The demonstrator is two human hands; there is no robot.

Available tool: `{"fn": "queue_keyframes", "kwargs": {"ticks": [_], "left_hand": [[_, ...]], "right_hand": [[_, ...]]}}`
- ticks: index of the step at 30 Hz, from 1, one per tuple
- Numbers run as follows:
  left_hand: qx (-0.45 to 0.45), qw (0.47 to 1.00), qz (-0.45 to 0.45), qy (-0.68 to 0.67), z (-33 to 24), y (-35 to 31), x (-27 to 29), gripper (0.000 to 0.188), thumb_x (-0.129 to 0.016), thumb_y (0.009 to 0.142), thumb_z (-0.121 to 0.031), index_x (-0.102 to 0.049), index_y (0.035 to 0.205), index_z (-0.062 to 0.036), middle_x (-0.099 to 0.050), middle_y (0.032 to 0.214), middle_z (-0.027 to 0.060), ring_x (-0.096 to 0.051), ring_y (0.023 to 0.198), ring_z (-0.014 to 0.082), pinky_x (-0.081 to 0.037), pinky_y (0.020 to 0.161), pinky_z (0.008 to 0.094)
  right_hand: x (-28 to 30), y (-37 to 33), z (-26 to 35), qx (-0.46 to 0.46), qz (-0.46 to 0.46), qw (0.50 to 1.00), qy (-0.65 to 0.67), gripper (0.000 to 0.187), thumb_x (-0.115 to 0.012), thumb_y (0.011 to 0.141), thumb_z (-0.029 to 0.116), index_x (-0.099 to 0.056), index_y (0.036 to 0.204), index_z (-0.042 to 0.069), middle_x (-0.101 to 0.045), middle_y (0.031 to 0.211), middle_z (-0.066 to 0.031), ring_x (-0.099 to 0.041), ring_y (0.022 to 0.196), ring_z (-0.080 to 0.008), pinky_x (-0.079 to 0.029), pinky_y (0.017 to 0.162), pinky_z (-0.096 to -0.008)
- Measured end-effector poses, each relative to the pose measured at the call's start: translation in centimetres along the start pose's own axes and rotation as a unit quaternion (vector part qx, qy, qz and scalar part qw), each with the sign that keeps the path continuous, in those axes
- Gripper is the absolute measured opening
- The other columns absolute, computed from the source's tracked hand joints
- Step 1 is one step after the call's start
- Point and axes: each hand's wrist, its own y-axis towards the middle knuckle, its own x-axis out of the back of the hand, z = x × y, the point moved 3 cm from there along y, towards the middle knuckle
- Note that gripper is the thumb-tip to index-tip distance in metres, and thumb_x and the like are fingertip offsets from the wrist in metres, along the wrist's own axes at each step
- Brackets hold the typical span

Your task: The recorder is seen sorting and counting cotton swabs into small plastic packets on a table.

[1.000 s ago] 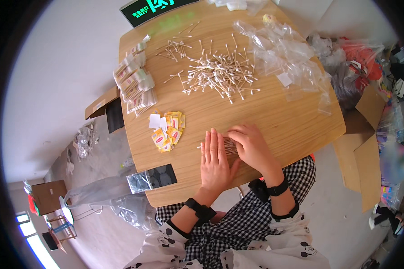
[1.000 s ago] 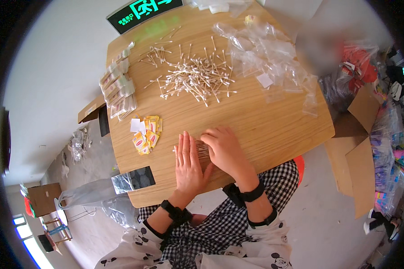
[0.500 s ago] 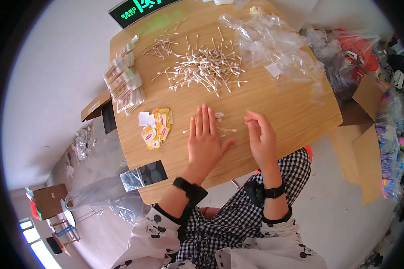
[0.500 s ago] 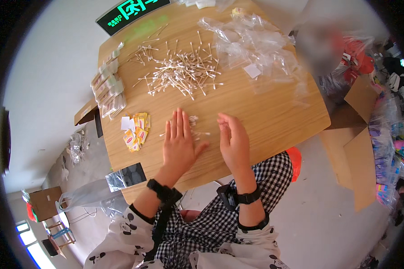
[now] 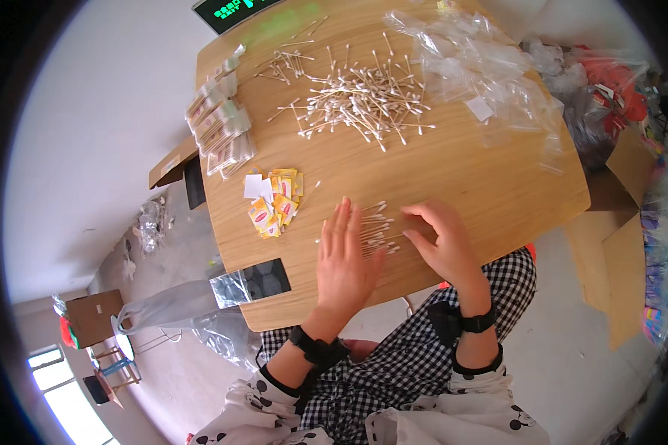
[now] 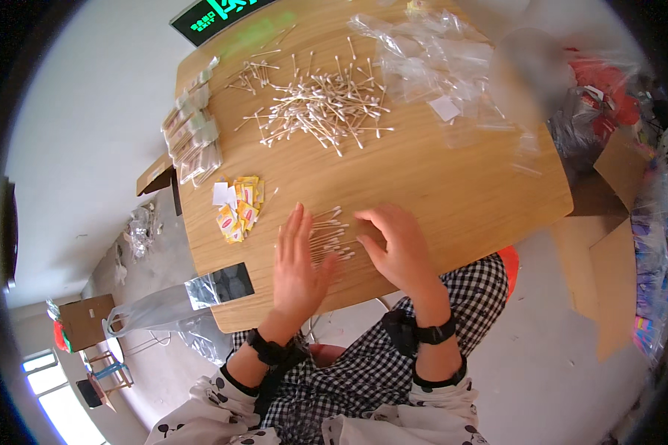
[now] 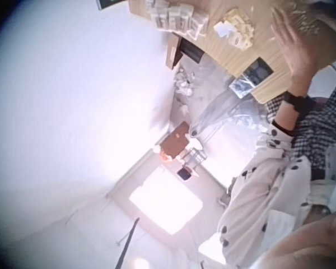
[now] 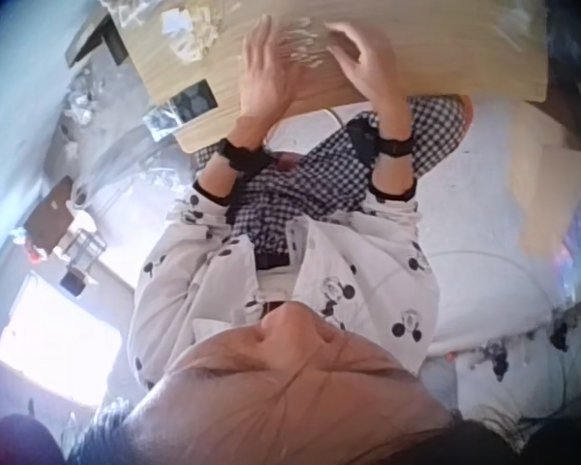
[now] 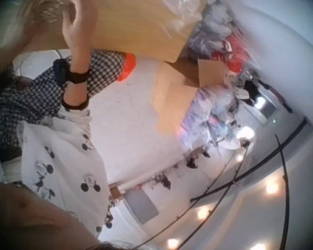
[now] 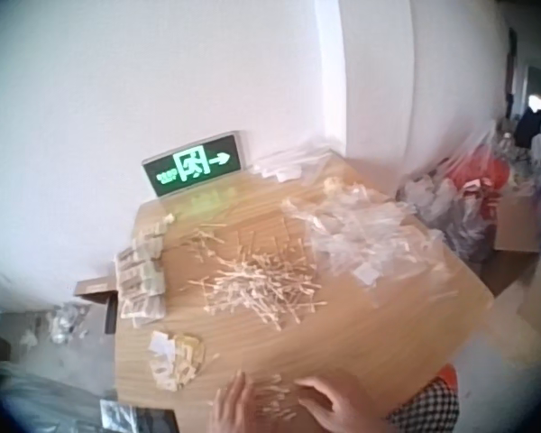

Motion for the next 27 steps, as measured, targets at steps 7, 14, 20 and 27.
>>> {"fn": "queue_keyframes", "kwargs": {"ticks": [7,14,20,27], "left_hand": [[0.041,0.984,-0.114,0.128,5.9,5.1,4.9,0.025,-0.073,0.083,-0.014,-0.064,0.105,-0.0068,-0.057,0.107,0.0119,-0.05,0.106,0.0347,-0.04,0.094,0.0467],[-0.009,0.991,-0.042,0.128,6.1,7.4,3.2,0.014,-0.075,0.08,-0.017,-0.066,0.087,-0.009,-0.056,0.094,0.0083,-0.051,0.099,0.0302,-0.042,0.087,0.0431],[0.002,0.998,0.0,-0.061,0.9,5.1,1.5,0.035,-0.068,0.087,-0.014,-0.064,0.12,-0.0043,-0.061,0.113,0.0128,-0.056,0.108,0.0335,-0.044,0.094,0.0499],[-0.008,0.984,0.093,0.149,-0.7,1.1,-1.6,0.103,-0.06,0.087,-0.059,-0.022,0.149,0.0125,-0.022,0.158,0.0285,-0.02,0.149,0.0388,-0.019,0.121,0.0495]], "right_hand": [[0.2,0.1,-0.5,-0.014,0.045,0.998,0.034,0.02,-0.072,0.076,-0.002,-0.064,0.094,0.003,-0.061,0.089,-0.0093,-0.058,0.089,-0.0289,-0.047,0.083,-0.0368],[-0.3,0.3,-0.1,0.026,0.036,0.999,-0.028,0.011,-0.069,0.077,0.002,-0.062,0.084,0.005,-0.062,0.084,-0.0089,-0.057,0.087,-0.0308,-0.046,0.079,-0.0404],[-1.3,0.7,0.6,0.054,0.024,0.998,-0.01,0.009,-0.069,0.081,0.004,-0.062,0.087,0.005,-0.064,0.087,-0.0092,-0.058,0.087,-0.0306,-0.046,0.08,-0.0407],[-0.6,0.4,-0.8,-0.033,-0.114,0.991,0.057,0.014,-0.06,0.09,-0.001,-0.062,0.103,0.003,-0.064,0.09,-0.0123,-0.063,0.085,-0.0281,-0.05,0.076,-0.0363]]}}
